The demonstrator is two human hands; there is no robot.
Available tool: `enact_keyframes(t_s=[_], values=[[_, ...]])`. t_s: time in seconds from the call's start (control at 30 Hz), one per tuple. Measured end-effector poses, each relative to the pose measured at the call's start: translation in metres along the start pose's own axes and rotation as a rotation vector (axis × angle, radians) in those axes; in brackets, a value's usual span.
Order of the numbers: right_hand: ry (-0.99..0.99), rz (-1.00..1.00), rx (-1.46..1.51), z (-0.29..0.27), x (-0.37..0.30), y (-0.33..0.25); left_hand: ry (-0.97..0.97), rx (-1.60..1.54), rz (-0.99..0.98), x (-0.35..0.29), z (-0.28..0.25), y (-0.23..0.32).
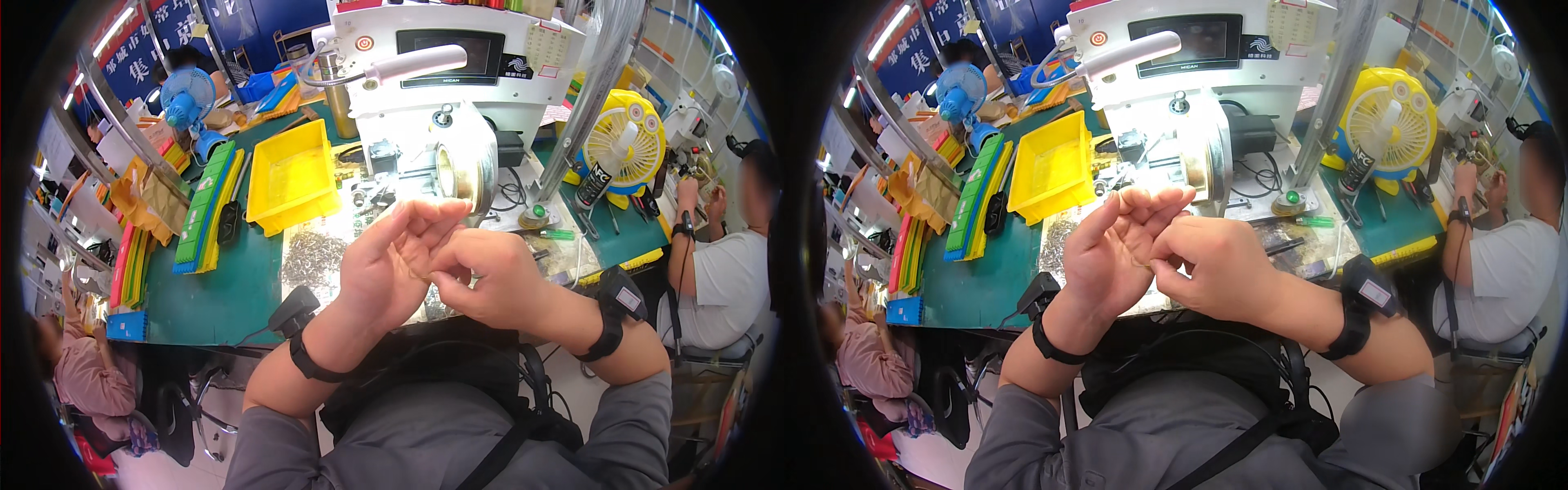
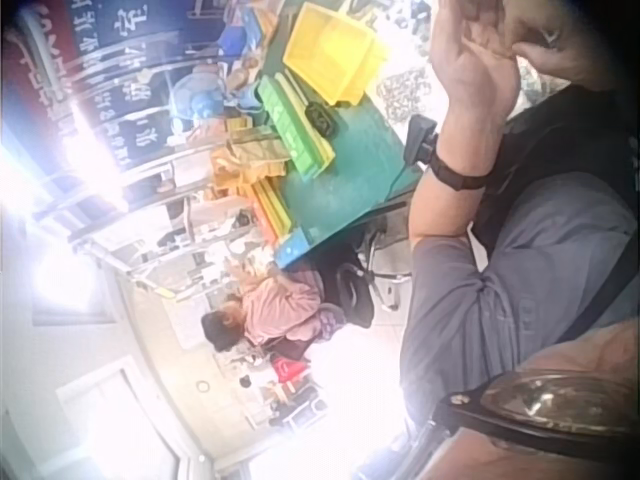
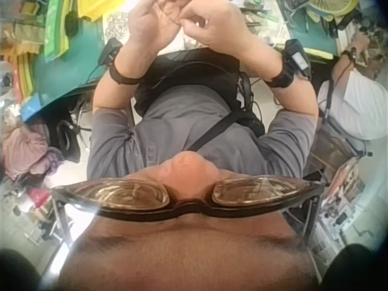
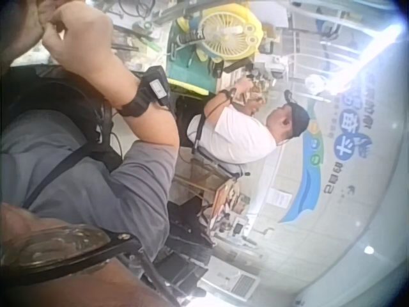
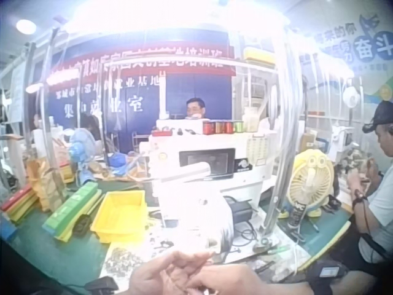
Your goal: Assembling small metal components using glue, tweezers, and a rotating fixture.
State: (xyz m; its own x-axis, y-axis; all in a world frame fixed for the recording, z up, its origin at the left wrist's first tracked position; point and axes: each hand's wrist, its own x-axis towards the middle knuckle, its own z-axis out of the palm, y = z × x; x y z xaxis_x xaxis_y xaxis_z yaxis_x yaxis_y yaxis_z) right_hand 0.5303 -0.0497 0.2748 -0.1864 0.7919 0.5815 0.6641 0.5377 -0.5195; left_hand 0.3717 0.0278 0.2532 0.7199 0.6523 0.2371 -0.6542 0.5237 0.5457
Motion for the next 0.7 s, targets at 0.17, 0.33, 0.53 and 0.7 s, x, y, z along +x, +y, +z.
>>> enact_keyframes(t_s=[0.17,0.33,0.53,0.7], values=[[-0.046,0.047,0.047,0.005,-0.002,0.003,0.003,-0.060,0.028,0.000,-0.004,-0.002],[0.021,-0.206,-0.105,0.010,-0.002,0.001,0.027,-0.021,0.040,-0.003,-0.008,-0.003],[-0.050,-0.077,0.024,0.008,-0.002,0.006,-0.011,0.046,0.055,-0.005,-0.006,-0.002],[-0.098,0.180,0.236,-0.023,0.003,-0.002,-0.012,0.888,0.275,-0.022,-0.012,0.005]])
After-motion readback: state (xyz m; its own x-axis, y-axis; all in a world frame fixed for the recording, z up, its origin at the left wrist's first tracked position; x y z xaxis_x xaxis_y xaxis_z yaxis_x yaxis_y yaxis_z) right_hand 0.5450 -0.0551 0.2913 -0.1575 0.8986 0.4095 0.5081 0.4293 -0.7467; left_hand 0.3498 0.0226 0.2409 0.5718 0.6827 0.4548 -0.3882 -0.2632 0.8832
